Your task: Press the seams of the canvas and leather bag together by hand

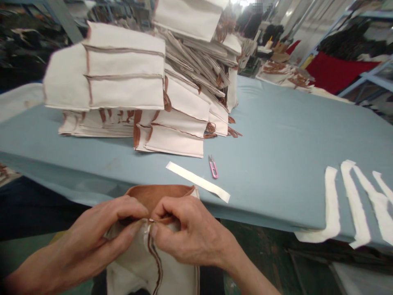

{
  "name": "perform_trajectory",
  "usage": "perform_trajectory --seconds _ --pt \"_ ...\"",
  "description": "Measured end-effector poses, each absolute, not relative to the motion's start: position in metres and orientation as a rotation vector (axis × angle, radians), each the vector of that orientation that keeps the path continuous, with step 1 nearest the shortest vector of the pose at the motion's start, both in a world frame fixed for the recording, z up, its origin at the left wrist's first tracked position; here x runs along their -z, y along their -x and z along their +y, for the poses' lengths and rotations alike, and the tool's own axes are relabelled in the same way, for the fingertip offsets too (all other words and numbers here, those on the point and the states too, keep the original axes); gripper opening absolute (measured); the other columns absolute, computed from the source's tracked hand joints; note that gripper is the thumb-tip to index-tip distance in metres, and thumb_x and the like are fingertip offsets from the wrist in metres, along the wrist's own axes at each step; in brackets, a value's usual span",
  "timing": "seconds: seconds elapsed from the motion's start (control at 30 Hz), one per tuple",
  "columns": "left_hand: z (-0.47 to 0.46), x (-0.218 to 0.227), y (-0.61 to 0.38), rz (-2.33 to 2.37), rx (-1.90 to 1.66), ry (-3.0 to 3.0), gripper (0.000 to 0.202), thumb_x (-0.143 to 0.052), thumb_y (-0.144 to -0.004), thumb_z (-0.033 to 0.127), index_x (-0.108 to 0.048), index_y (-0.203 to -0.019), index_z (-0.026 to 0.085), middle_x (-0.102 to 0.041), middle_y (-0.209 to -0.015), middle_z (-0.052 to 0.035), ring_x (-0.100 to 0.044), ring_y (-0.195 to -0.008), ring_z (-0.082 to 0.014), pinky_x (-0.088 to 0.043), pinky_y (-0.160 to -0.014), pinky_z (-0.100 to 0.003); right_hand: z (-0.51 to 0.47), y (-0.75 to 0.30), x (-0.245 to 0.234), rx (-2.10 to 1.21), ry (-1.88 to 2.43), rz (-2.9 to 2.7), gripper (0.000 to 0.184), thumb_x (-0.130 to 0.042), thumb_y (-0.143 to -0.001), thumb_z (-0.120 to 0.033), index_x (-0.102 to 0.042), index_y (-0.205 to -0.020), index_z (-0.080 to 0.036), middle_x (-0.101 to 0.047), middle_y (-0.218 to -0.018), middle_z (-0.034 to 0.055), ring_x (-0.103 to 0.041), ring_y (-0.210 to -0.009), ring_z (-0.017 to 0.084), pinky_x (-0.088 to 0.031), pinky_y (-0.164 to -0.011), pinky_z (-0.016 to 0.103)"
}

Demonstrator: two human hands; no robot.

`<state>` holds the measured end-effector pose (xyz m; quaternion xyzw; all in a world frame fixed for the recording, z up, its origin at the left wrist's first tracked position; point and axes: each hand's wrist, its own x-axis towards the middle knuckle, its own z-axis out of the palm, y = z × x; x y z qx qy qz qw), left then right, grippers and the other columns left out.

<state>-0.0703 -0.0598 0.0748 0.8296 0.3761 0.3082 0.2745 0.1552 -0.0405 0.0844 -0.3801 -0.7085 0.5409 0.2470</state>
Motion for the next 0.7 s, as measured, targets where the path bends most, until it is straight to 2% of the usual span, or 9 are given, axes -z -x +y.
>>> perform_trajectory --seconds 0.13,0.27,0.43,0.6,0.7 --pt "-0.058 -0.078 0.069 0.995 -0.769 -2.197 0.021 -0.055 -0.093 0.008 -0.057 -0.101 0.027 -0.068 -0.084 0.0095 -0.064 -0.070 -0.0087 -0.047 -0.069 -0.019 -0.042 -0.157 -0.082 -1.492 1.031 -1.912 0.010 -0.061 -0.084 -0.015 -0.057 -0.075 -0.019 -0.044 -0.061 -0.0088 -0.035 -0.054 0.007 -0.028 -0.049 0.020" --pt "-0.057 -0.082 0.068 0.936 -0.730 -2.239 0.017 -0.055 -0.095 0.009 -0.058 -0.096 0.025 -0.068 -0.083 0.0084 -0.064 -0.073 -0.0088 -0.045 -0.069 -0.020 -0.041 -0.161 -0.081 -1.582 1.001 -1.909 0.010 -0.063 -0.089 -0.021 -0.062 -0.080 -0.018 -0.047 -0.063 -0.0078 -0.037 -0.055 0.008 -0.030 -0.050 0.020" --pt "-0.055 -0.085 0.066 1.013 -0.710 -2.188 0.018 -0.053 -0.095 0.010 -0.059 -0.085 0.023 -0.063 -0.074 0.0079 -0.058 -0.067 -0.0092 -0.042 -0.063 -0.021 -0.040 -0.162 -0.081 -1.625 0.994 -1.904 0.014 -0.063 -0.092 -0.025 -0.063 -0.081 -0.017 -0.049 -0.065 -0.0067 -0.040 -0.057 0.008 -0.031 -0.052 0.021" --pt "-0.051 -0.084 0.062 1.063 -0.690 -2.063 0.020 -0.054 -0.095 0.012 -0.061 -0.080 0.023 -0.061 -0.073 0.0072 -0.058 -0.070 -0.0105 -0.042 -0.065 -0.022 -0.040 -0.160 -0.079 -1.592 1.027 -1.886 0.013 -0.063 -0.091 -0.024 -0.062 -0.080 -0.018 -0.048 -0.064 -0.0069 -0.039 -0.056 0.009 -0.031 -0.051 0.021" --pt "-0.050 -0.080 0.059 1.089 -0.749 -2.057 0.016 -0.058 -0.093 0.011 -0.061 -0.083 0.023 -0.064 -0.078 0.0065 -0.060 -0.074 -0.0117 -0.044 -0.069 -0.023 -0.040 -0.158 -0.077 -1.544 1.056 -1.888 0.011 -0.061 -0.089 -0.021 -0.059 -0.078 -0.019 -0.047 -0.064 -0.0072 -0.038 -0.056 0.009 -0.030 -0.051 0.022"
